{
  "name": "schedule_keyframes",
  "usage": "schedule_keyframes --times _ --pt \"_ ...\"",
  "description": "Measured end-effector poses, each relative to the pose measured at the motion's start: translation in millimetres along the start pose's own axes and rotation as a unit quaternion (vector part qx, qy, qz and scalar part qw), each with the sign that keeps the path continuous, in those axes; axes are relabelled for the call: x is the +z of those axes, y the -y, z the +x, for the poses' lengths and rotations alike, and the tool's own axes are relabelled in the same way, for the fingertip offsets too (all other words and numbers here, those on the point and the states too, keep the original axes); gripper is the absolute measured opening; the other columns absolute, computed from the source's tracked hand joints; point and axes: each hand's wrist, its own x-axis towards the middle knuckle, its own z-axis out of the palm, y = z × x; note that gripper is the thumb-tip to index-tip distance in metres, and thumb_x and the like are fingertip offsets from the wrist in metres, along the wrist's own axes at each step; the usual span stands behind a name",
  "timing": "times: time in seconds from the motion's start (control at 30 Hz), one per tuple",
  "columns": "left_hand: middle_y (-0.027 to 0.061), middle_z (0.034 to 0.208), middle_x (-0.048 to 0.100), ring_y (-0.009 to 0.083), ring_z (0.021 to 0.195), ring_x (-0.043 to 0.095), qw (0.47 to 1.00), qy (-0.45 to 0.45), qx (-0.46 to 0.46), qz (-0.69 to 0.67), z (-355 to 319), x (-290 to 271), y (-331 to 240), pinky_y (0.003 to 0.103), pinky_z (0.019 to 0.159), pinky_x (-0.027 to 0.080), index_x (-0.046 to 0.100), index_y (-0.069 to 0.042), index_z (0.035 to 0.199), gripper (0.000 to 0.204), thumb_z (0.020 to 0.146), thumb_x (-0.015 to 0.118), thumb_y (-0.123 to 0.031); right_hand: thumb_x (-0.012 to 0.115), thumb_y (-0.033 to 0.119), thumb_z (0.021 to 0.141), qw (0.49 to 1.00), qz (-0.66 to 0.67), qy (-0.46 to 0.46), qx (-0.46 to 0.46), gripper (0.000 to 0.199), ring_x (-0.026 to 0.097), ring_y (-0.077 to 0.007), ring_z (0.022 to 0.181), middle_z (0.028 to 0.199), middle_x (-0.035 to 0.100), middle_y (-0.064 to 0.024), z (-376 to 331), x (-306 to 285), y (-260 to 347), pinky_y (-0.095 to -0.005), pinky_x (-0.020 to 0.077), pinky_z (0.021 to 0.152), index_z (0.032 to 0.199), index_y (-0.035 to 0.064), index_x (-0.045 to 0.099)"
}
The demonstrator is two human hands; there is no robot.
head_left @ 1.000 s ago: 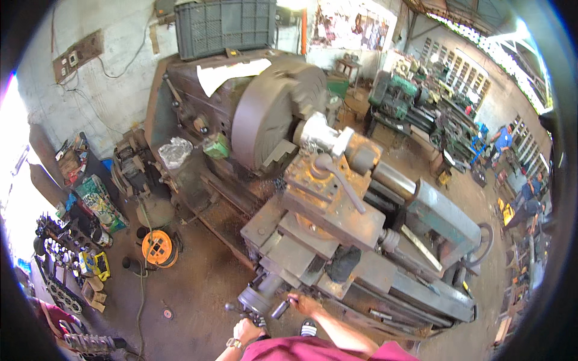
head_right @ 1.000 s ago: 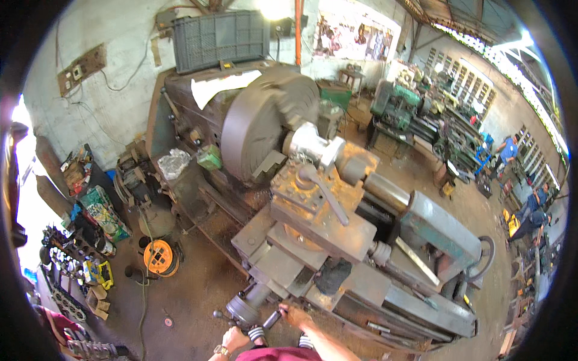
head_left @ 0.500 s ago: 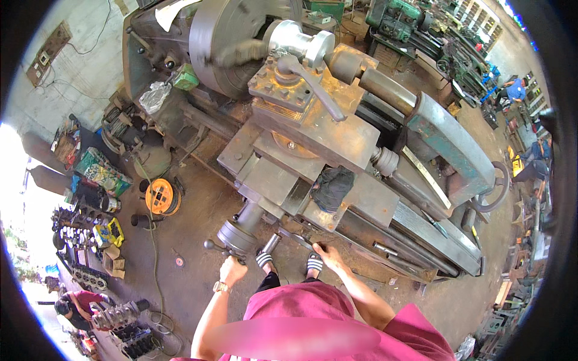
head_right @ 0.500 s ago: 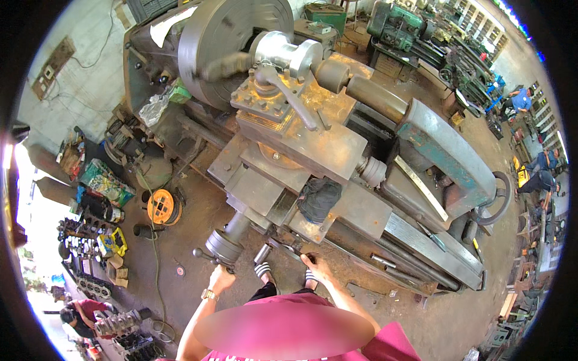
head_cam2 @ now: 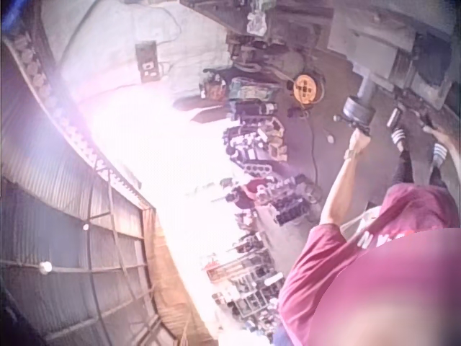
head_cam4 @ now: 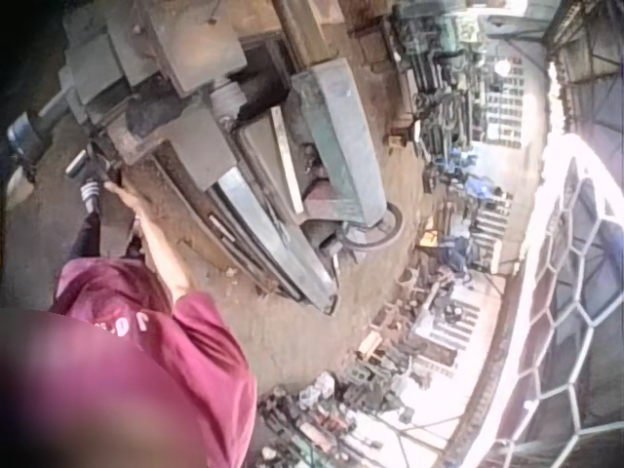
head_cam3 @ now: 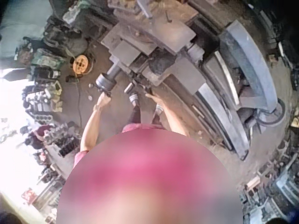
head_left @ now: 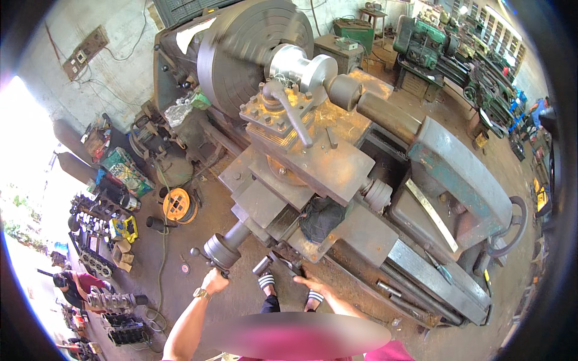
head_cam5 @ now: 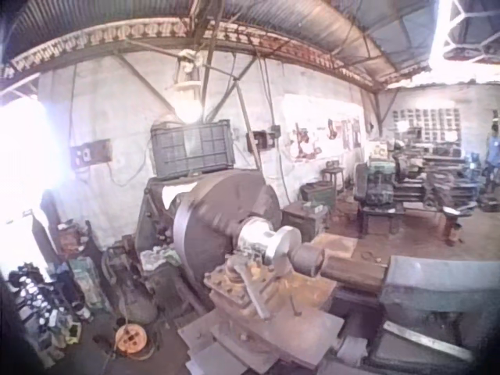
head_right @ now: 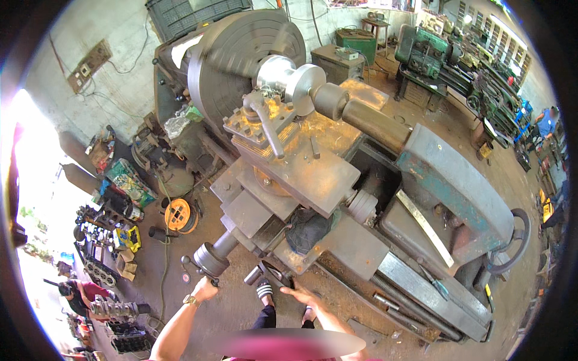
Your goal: The person operates a metal lathe, using both hands to turn control levers and wheels while a cylindrical metal workpiece spins. The person repeatedly adjusts the machine's controls to guide the cutting process.
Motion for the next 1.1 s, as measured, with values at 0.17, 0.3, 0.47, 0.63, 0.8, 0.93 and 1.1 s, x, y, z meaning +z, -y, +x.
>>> schedule_keyframes --times 0.17,0.3,0.47,0.63,0.8,0.93,1.1 --pt "0.0241 0.102 0.067 0.0378 0.1 0.064 0.999 -0.03 0.009 0.043 -5.3 -1.8 -6.5 0.043 0.086 0.051 0.066 0.002 0.099 0.039 0.07 0.061 -0.023 0.074 0.048 0.074 0.993 0.082 -0.068 -0.057 0.1 0.03 -0.033 0.139 0.145 0.035 -0.026 -18.1 3.6 12.5 -0.0378 0.0233 0.114 0.144 -0.0043 0.026" --pt "0.0241 0.099 0.067 0.0381 0.098 0.064 0.999 -0.02 -0.004 0.05 -7.4 -3.4 -9.6 0.043 0.084 0.052 0.066 0.002 0.098 0.038 0.07 0.061 -0.024 0.073 0.051 0.072 0.993 0.071 -0.093 -0.035 0.097 0.037 -0.034 0.135 0.141 0.041 -0.0256 -13.5 7.4 19.3 -0.038 0.0279 0.111 0.141 -0.0047 0.033" --pt "0.0241 0.099 0.067 0.0379 0.099 0.064 0.997 -0.057 -0.005 0.045 -6.3 0.5 -6.4 0.043 0.084 0.052 0.066 0.002 0.099 0.04 0.07 0.061 -0.025 0.072 0.053 0.073 0.986 0.084 -0.102 -0.098 0.091 0.047 -0.0307 0.126 0.133 0.052 -0.0208 -3.9 11.9 14.8 -0.0377 0.0344 0.105 0.137 -0.0021 0.04" --pt "0.0244 0.085 0.067 0.0364 0.083 0.067 0.992 -0.098 0.047 0.068 -4.1 5.8 -2.1 0.044 0.073 0.053 0.062 0.003 0.09 0.036 0.068 0.065 -0.025 0.072 0.052 0.072 0.99 0.098 -0.073 -0.072 0.084 0.052 -0.0289 0.117 0.123 0.057 -0.0194 -8.5 10.6 10.3 -0.0362 0.0367 0.101 0.131 -0.003 0.047" --pt "0.0253 0.102 0.067 0.0381 0.1 0.064 0.996 -0.065 -0.001 0.052 -8.0 0.7 -9.8 0.043 0.087 0.051 0.067 0.002 0.1 0.041 0.07 0.06 -0.024 0.071 0.058 0.073 0.985 0.069 -0.137 -0.079 0.088 0.051 -0.031 0.123 0.129 0.056 -0.0207 -4.3 13.5 14.9 -0.038 0.0368 0.104 0.134 -0.0006 0.046" --pt "0.025 0.1 0.067 0.0383 0.099 0.065 0.994 -0.091 -0.011 0.055 -13.0 -3.6 -16.6 0.043 0.087 0.051 0.068 0.002 0.097 0.038 0.07 0.059 -0.023 0.07 0.061 0.072 0.987 0.007 -0.148 -0.057 0.089 0.049 -0.0328 0.126 0.13 0.055 -0.0211 -5.0 14.5 16.8 -0.0393 0.0362 0.105 0.134 0.0008 0.047" --pt "0.0261 0.096 0.067 0.0373 0.095 0.066 0.994 -0.096 -0.001 0.056 -14.2 -1.7 -15.5 0.042 0.081 0.053 0.066 0.006 0.093 0.037 0.069 0.061 -0.022 0.07 0.06 0.072 0.988 0.061 -0.122 -0.077 0.087 0.051 -0.0315 0.124 0.129 0.057 -0.0203 -8.8 11.3 20.3 -0.0387 0.0374 0.103 0.132 0.0011 0.049"
